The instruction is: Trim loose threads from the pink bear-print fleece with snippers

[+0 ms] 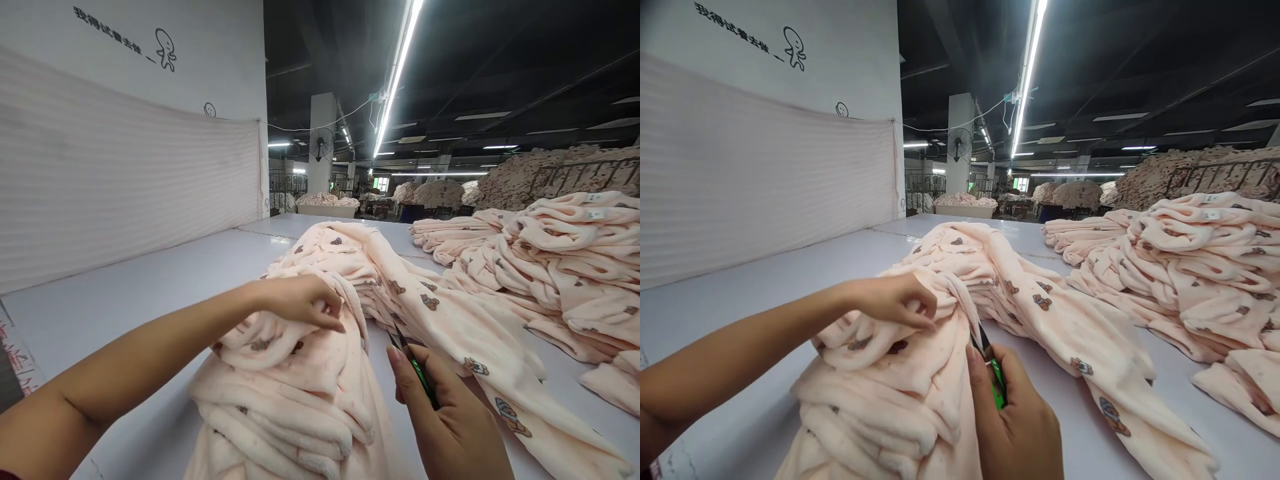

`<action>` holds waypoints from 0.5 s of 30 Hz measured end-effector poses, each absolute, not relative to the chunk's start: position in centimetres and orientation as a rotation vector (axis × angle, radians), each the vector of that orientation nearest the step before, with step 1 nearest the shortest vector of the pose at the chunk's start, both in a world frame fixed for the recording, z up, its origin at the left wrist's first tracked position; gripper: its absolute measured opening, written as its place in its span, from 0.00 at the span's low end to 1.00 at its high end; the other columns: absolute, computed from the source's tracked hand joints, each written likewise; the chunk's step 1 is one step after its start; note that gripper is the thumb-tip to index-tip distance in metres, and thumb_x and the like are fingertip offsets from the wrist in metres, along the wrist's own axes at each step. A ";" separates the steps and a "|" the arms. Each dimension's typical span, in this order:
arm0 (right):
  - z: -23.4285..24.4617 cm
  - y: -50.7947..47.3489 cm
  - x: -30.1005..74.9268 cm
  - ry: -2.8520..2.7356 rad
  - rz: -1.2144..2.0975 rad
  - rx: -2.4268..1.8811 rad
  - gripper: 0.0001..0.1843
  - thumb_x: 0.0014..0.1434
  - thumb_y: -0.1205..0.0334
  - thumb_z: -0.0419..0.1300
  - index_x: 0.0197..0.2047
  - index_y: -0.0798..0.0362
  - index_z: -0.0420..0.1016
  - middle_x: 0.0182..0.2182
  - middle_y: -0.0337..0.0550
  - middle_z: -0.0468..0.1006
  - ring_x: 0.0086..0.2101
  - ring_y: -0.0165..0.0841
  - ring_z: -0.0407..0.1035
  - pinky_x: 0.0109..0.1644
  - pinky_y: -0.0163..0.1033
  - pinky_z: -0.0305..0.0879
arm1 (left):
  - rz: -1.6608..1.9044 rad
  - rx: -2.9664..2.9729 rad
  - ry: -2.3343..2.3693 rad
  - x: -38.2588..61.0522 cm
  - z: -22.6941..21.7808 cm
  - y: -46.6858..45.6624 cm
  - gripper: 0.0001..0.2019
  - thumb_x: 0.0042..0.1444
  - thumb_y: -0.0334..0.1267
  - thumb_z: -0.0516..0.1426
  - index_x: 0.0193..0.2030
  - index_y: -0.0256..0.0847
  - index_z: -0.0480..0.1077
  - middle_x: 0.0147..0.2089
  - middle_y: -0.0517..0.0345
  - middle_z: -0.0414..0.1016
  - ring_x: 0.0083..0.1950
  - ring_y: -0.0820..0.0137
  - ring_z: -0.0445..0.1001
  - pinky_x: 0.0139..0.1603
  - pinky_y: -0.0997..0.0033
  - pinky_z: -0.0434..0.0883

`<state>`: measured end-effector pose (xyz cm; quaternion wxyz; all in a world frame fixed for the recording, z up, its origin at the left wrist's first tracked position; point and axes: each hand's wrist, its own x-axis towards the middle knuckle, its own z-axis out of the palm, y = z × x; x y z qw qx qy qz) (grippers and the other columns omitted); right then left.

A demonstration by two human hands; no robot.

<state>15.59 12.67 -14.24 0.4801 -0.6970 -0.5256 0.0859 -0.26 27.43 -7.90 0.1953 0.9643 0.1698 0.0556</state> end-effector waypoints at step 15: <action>-16.0 13.9 15.3 -1.328 0.436 -1.668 0.19 0.55 0.39 0.47 0.36 0.45 0.66 0.24 0.32 0.71 0.28 0.33 0.65 0.33 0.33 0.57 | 0.008 2.434 0.478 -2.7 -10.6 28.9 0.15 0.49 0.29 0.51 0.44 0.36 0.70 0.41 0.57 0.74 0.41 0.71 0.70 0.40 0.79 0.65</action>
